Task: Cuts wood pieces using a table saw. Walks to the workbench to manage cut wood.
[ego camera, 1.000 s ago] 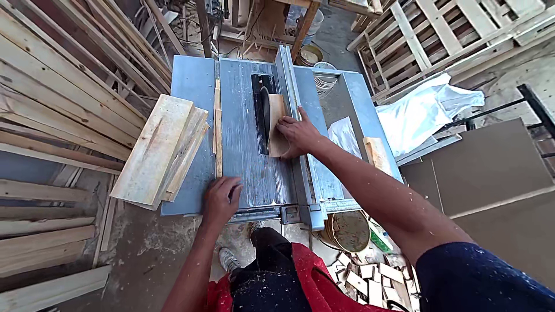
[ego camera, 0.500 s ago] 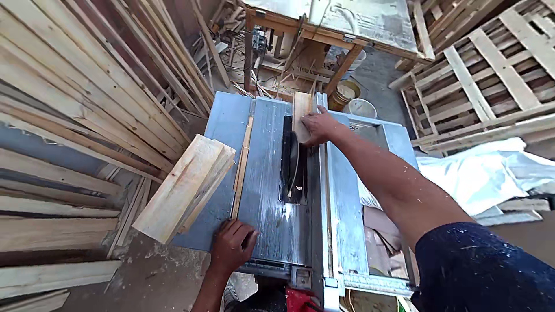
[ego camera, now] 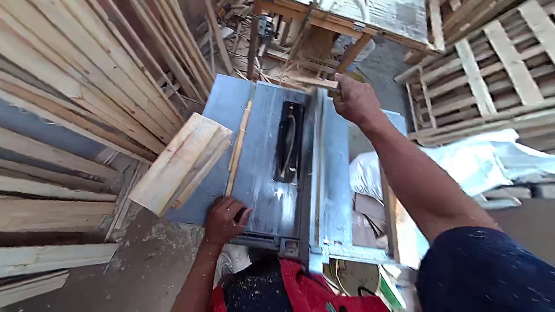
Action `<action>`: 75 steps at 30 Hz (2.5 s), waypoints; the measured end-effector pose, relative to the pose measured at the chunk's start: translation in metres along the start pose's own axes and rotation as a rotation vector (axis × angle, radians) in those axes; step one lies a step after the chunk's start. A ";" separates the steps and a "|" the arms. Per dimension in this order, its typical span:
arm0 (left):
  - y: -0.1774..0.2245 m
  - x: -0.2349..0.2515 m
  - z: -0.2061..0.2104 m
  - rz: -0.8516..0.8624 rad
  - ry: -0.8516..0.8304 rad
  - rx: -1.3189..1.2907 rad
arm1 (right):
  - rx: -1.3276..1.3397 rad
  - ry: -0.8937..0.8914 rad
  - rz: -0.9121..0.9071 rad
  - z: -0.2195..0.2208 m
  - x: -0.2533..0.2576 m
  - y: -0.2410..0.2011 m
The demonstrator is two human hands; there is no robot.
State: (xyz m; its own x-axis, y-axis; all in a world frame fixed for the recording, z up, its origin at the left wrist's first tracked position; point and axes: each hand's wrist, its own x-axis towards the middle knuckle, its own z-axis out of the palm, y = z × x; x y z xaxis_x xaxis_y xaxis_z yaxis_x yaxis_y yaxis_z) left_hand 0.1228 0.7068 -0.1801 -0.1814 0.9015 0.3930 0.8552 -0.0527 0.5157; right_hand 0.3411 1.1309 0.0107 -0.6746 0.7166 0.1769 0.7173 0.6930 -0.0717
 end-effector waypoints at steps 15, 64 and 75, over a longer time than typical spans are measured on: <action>0.003 -0.011 -0.156 0.078 0.325 0.160 | 0.157 0.051 0.021 0.077 -0.438 -0.131; 0.128 -0.082 -0.002 -0.339 -0.610 -0.359 | -0.105 -0.423 -0.108 0.063 -0.369 -0.232; 0.106 -0.036 0.000 0.101 -0.609 0.151 | -0.178 -0.480 -0.045 0.057 -0.337 -0.214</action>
State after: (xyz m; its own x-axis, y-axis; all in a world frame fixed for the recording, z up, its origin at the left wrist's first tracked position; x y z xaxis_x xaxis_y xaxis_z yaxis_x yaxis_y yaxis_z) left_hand 0.2199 0.6689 -0.1390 0.1744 0.9803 -0.0928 0.9209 -0.1290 0.3678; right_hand 0.4045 0.7456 -0.0893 -0.6797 0.6704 -0.2976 0.6758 0.7301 0.1013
